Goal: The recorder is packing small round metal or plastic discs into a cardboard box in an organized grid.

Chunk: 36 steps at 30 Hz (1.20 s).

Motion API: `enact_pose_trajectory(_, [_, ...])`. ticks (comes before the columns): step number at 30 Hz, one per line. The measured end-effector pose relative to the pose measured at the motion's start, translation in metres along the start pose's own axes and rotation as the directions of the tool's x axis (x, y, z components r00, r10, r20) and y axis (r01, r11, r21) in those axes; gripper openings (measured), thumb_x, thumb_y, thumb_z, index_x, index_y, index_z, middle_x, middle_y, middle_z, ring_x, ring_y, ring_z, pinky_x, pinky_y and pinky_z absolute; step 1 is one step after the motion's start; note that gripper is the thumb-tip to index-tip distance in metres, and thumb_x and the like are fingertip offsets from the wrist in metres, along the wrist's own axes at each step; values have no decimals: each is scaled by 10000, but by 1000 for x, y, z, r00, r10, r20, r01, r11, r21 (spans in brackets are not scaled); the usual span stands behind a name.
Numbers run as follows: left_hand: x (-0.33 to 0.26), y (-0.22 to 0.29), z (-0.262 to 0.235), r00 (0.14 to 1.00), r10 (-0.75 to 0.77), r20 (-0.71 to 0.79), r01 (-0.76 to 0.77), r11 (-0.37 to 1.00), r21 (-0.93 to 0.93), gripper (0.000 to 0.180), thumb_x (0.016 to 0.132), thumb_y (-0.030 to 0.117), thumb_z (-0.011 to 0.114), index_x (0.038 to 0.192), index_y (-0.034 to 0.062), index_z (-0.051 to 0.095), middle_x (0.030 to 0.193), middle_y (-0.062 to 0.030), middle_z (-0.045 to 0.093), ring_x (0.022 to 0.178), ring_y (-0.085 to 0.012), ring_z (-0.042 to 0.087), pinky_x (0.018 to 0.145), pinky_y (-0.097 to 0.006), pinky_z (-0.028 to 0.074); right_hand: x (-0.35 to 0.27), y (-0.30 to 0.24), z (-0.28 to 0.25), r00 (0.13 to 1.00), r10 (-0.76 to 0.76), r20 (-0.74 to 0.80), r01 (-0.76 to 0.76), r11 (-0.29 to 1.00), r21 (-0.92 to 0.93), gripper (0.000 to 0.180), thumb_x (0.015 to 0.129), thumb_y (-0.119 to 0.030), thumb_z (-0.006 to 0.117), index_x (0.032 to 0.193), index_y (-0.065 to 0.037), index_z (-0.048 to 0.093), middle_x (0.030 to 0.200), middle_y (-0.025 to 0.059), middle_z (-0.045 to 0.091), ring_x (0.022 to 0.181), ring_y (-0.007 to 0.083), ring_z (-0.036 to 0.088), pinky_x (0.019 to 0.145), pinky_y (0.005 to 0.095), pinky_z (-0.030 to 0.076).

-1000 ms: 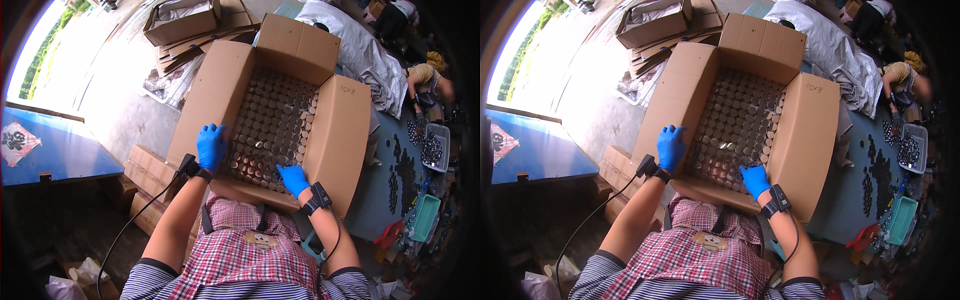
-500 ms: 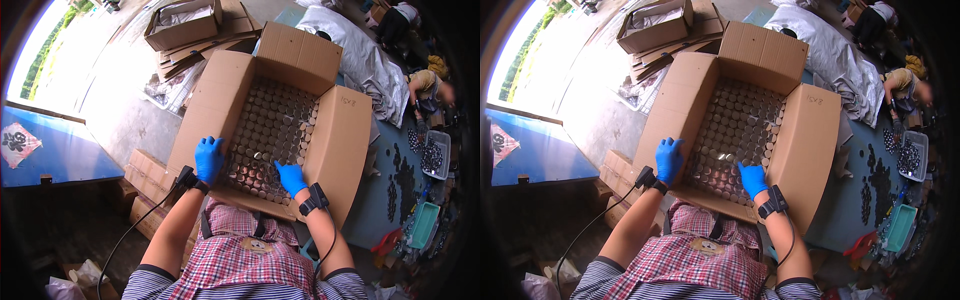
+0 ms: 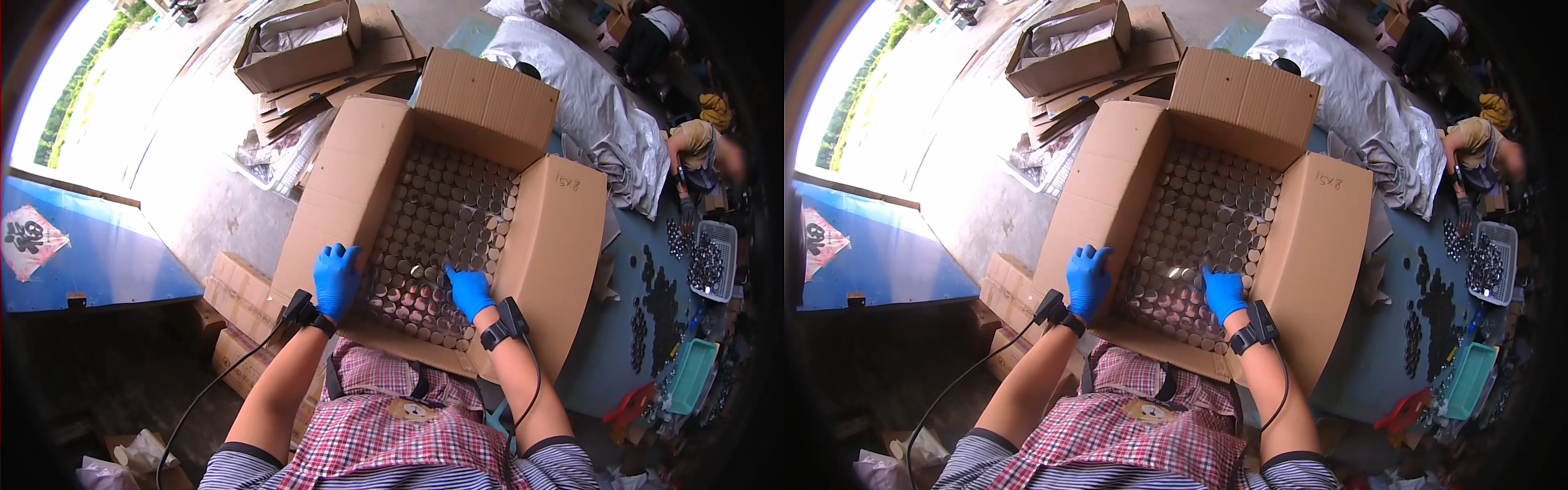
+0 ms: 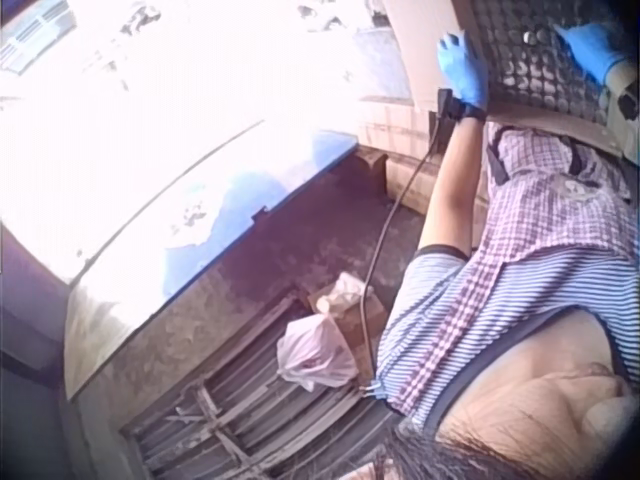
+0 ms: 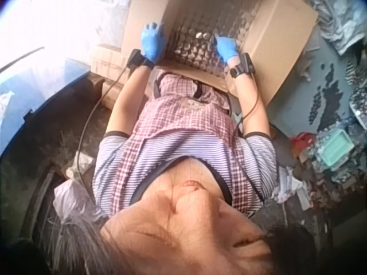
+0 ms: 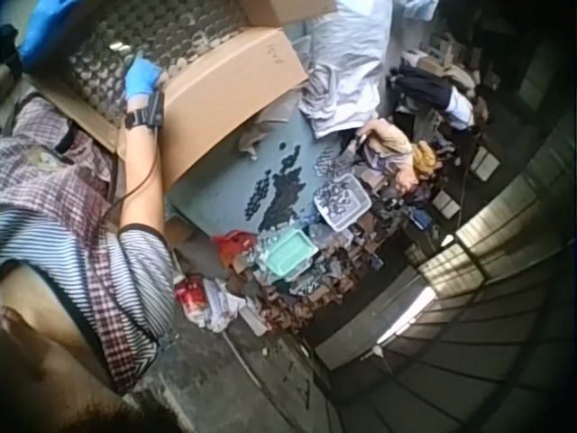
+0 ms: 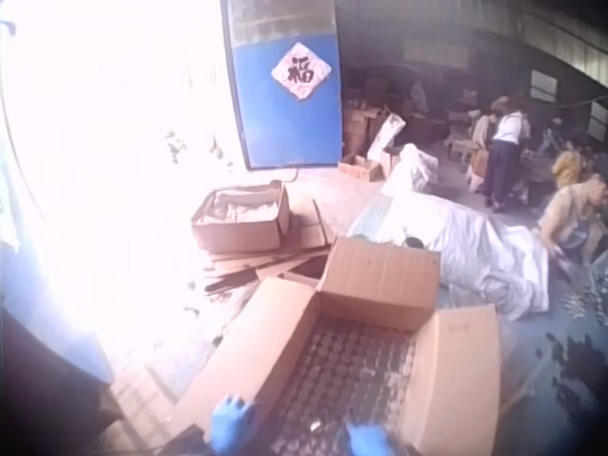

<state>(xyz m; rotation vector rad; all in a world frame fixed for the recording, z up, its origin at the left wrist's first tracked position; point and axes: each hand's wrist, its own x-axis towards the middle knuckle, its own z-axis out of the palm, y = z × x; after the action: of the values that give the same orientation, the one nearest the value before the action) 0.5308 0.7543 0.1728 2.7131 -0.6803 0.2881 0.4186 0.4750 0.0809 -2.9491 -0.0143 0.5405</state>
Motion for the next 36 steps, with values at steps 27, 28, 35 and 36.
enact_pose_trajectory(27, [1, 2, -1, 998, -26, 54, 26, 1000, -6, 207, 766, 93, 648, 965, 147, 662, 817, -116, 548, 783, -328, 548, 658, -438, 470, 83, 51, -21, 976, 215, -39, -212, 975, 60, 585, 852, -105, 555, 1426, -185, 484, 918, 146, 706, 825, 341, 687, 683, 473, 522])
enact_pose_trajectory(28, [1, 2, -1, 998, -25, 52, 25, 1000, -6, 207, 766, 93, 648, 965, 147, 662, 817, -116, 548, 783, -328, 548, 658, -438, 470, 85, 51, -24, 969, 232, -85, -227, 972, 66, 590, 850, -100, 555, 1430, -181, 480, 933, 149, 707, 829, 344, 687, 688, 474, 525])
enact_pose_trajectory(35, [4, 5, -2, 999, -23, 48, 23, 1000, -3, 226, 750, 64, 641, 960, 139, 677, 808, -120, 551, 779, -332, 550, 651, -437, 471, 96, 68, -21, 953, 258, -158, -249, 966, 75, 500, 871, -105, 524, 1361, -199, 549, 931, 147, 714, 791, 328, 704, 660, 465, 536])
enact_pose_trajectory(36, [5, 7, -1, 999, -26, 41, 26, 1000, -17, 235, 746, 57, 639, 963, 138, 679, 806, -120, 550, 779, -332, 550, 650, -436, 471, 99, 74, -22, 953, 237, -189, -224, 971, 88, 502, 872, -114, 529, 1367, -199, 543, 926, 151, 715, 794, 336, 702, 671, 468, 538])
